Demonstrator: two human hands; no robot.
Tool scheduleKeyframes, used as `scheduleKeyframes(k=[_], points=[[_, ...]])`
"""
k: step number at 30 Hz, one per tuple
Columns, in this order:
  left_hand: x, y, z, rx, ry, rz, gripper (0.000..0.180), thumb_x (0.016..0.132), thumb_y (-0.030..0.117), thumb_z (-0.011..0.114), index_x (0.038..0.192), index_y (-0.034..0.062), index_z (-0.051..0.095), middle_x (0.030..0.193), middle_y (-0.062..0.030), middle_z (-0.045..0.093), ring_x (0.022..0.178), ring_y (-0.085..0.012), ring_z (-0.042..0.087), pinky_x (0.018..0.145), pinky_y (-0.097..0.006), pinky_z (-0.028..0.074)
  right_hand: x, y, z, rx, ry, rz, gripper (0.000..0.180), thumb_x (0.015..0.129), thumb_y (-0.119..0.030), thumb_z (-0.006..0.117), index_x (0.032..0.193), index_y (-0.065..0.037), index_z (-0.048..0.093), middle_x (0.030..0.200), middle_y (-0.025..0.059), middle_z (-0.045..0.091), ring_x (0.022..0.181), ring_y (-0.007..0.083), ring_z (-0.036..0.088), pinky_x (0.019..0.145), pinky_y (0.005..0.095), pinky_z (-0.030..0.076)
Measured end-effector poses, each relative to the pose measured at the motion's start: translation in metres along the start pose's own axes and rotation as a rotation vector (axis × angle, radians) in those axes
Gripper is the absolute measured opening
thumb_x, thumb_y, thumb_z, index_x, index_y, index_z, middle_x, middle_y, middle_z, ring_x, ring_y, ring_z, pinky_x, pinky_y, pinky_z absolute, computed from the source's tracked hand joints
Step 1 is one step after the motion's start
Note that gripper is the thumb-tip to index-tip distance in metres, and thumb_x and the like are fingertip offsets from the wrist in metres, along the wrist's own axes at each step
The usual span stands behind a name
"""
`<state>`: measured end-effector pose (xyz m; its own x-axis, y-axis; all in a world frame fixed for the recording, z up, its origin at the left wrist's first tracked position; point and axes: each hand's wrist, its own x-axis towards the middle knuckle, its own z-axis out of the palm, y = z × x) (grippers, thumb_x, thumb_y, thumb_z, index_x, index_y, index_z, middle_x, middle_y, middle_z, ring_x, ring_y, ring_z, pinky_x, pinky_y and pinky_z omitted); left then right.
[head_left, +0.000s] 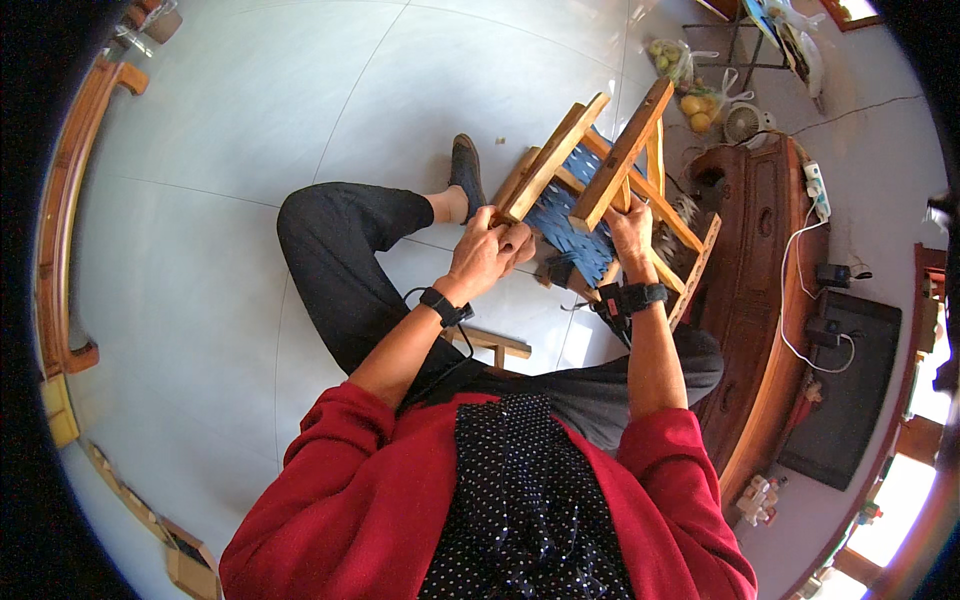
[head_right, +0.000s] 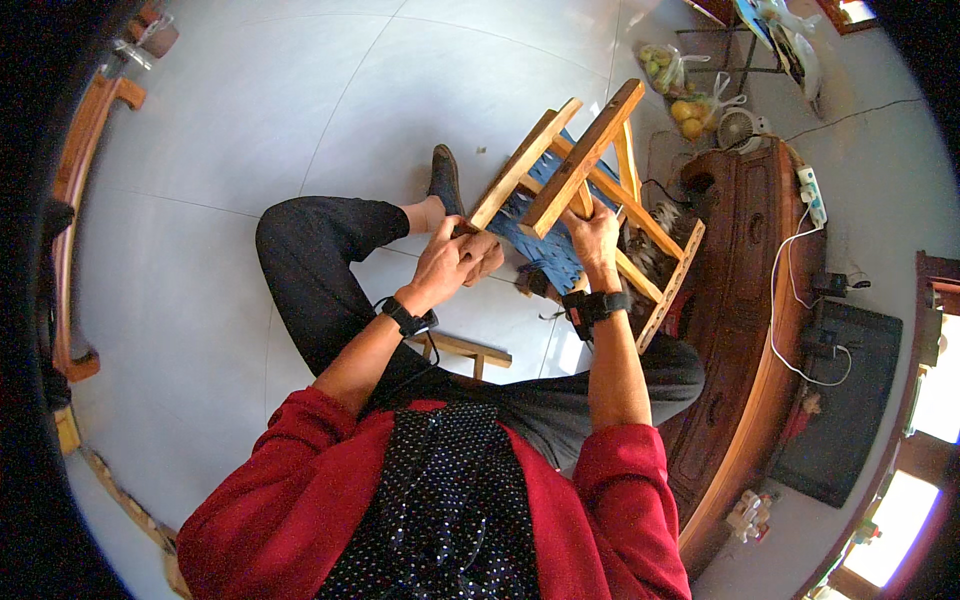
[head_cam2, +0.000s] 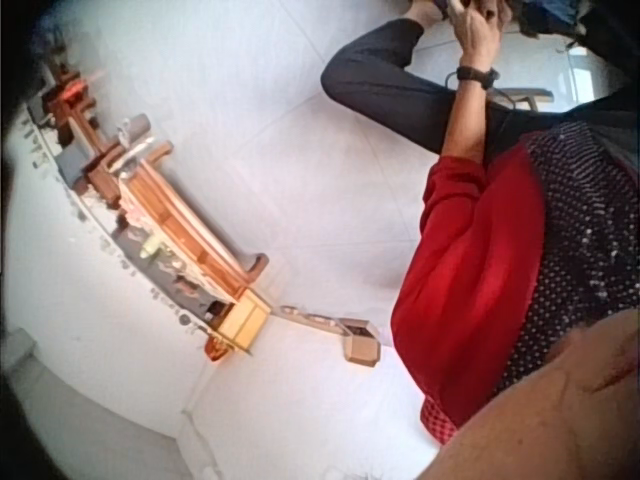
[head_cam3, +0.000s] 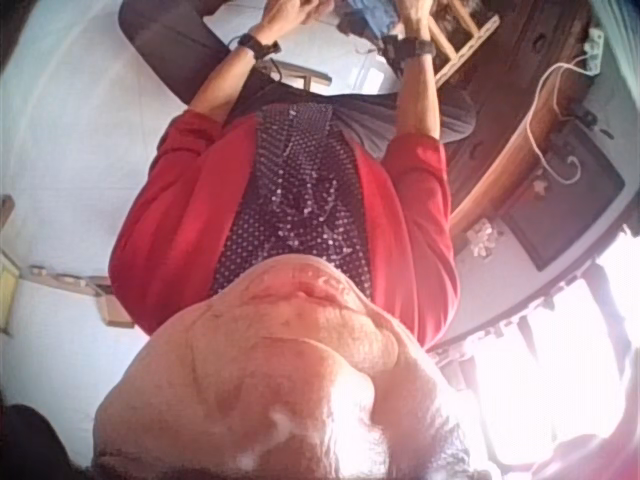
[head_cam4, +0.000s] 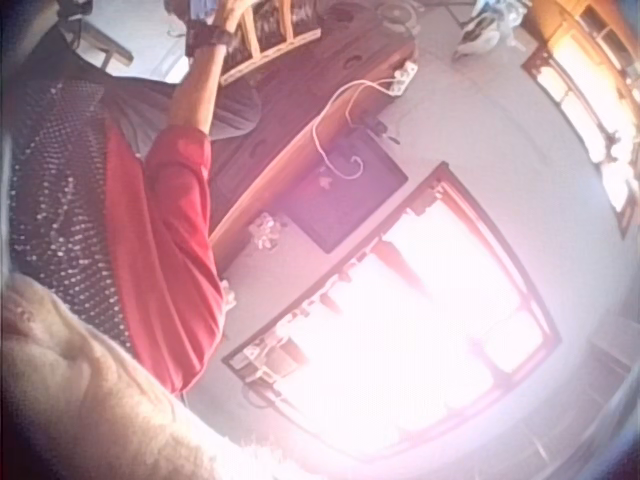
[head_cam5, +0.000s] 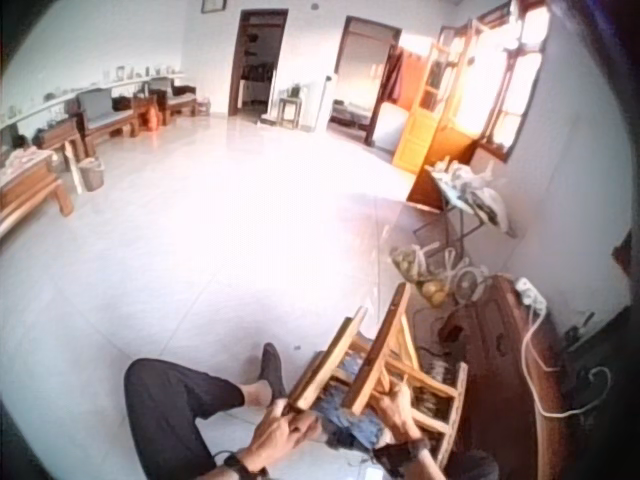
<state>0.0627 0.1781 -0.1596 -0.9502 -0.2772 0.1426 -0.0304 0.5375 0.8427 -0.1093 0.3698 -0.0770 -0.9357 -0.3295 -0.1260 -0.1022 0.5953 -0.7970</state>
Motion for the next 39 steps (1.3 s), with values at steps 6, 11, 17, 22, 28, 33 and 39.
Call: scheduleKeyframes(k=[6,11,17,22,28,33,39], points=[[0.004,-0.008,-0.008,-0.103,-0.025,-0.117,0.027,0.096,0.023,0.06,0.104,-0.0024,0.068,0.107,-0.019,0.062,0.095,-0.031,0.066,0.082,-0.043,0.053,0.009,0.0,-0.009,0.071,-0.107,0.087,0.032,0.083,-0.025,0.079,0.096,0.004,0.072,0.078,0.0009,0.067,0.07,0.0077,0.057,0.066,0.0269,0.049],[0.026,-0.026,-0.042,-0.252,0.101,-0.404,0.051,0.095,0.042,0.062,0.089,-0.0081,0.065,0.079,-0.0271,0.067,0.077,-0.0316,0.071,0.067,-0.042,0.051,0.006,0.002,-0.012,0.094,-0.134,0.084,0.028,0.082,-0.021,0.079,0.094,0.004,0.073,0.077,-0.0011,0.066,0.068,0.006,0.055,0.062,0.0258,0.046],[0.103,0.018,-0.092,-0.134,0.447,-0.159,0.033,0.094,0.027,0.066,0.11,-0.0019,0.063,0.095,-0.0227,0.069,0.088,-0.0399,0.068,0.077,-0.043,0.053,0.002,0.007,-0.004,0.092,-0.126,0.006,0.032,0.084,-0.026,0.082,0.092,0.003,0.072,0.068,-0.0001,0.057,0.063,0.0088,0.049,0.056,0.0308,0.043],[0.16,0.047,-0.043,0.058,0.189,0.299,0.025,0.087,0.009,0.068,0.109,-0.001,0.063,0.101,-0.0175,0.063,0.093,-0.0362,0.062,0.084,-0.042,0.051,0.004,0.0,-0.004,0.057,-0.097,-0.063,0.039,0.083,-0.033,0.083,0.089,0.003,0.07,0.067,0.0035,0.057,0.064,0.0116,0.05,0.059,0.033,0.046],[0.14,0.007,0.007,0.117,-0.203,0.281,0.042,0.082,-0.007,0.056,0.118,0.0108,0.069,0.107,-0.0113,0.053,0.104,-0.0316,0.054,0.09,-0.042,0.046,0.007,0.003,-0.003,-0.13,-0.13,-0.041,0.042,0.075,-0.035,0.085,0.094,0.001,0.074,0.086,0.0167,0.072,0.077,0.0265,0.069,0.073,0.0374,0.054],[0.173,-0.006,0.022,0.008,-0.21,0.353,0.03,0.083,-0.005,0.058,0.109,0.0073,0.069,0.098,-0.0112,0.053,0.095,-0.0307,0.055,0.084,-0.04,0.046,0.008,0.015,0.005,-0.136,0.0,-0.195,0.024,0.071,-0.013,0.074,0.091,0.001,0.07,0.082,0.0188,0.066,0.075,0.0333,0.063,0.072,0.0417,0.05],[0.274,0.002,0.065,-0.215,-0.244,0.058,0.026,0.086,-0.003,0.051,0.104,0.0041,0.067,0.094,-0.0163,0.057,0.093,-0.0334,0.058,0.082,-0.042,0.047,0.009,0.013,-0.002,-0.112,-0.044,-0.265,0.03,0.07,-0.008,0.072,0.099,0.001,0.072,0.094,0.018,0.071,0.085,0.0331,0.068,0.079,0.039,0.055]])
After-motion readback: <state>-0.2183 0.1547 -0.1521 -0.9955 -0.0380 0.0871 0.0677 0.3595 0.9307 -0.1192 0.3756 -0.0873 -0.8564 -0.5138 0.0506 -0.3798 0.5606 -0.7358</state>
